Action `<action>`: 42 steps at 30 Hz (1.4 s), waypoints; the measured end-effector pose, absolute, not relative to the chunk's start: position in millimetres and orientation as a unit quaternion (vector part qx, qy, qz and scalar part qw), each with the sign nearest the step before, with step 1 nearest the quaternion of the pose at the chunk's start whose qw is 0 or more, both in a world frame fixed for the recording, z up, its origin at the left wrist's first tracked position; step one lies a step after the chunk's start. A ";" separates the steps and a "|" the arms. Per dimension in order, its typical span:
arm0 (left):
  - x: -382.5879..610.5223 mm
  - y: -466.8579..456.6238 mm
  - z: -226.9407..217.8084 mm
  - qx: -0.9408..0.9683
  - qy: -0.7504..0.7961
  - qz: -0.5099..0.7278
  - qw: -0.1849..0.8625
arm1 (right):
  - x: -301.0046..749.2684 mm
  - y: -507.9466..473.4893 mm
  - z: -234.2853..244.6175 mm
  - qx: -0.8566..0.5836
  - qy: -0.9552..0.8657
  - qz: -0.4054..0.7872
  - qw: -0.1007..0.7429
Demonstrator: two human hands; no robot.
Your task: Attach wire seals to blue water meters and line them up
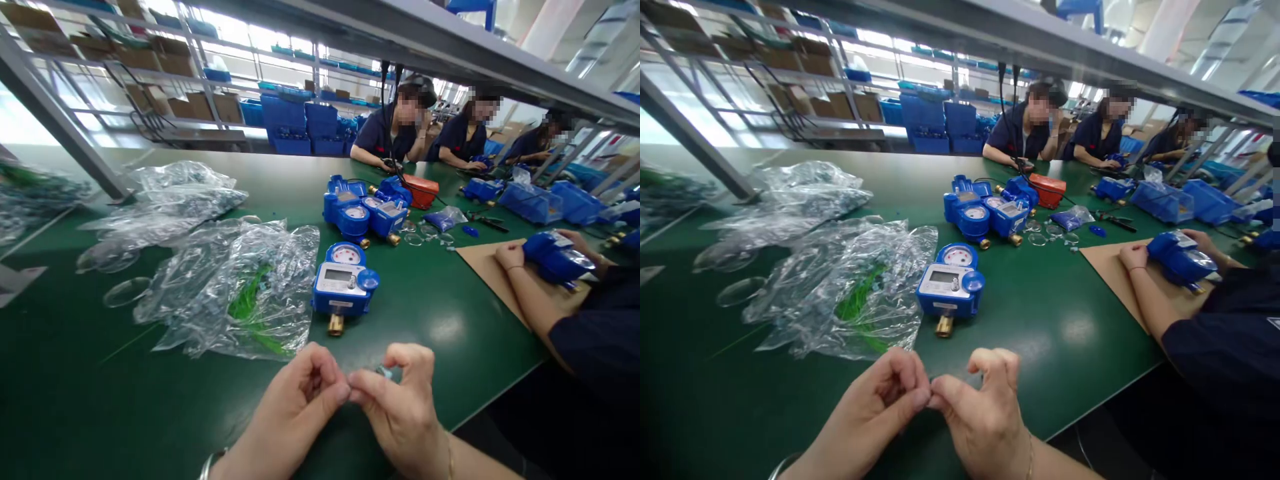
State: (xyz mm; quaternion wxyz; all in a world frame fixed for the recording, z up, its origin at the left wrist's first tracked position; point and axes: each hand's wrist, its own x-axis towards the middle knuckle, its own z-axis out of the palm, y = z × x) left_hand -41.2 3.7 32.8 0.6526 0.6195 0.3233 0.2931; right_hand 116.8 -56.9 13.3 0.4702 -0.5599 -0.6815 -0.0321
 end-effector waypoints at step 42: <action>54.5 32.5 -42.9 0.467 0.445 0.339 0.685 | 205.4 6.2 7.6 -0.582 -0.730 -0.126 0.335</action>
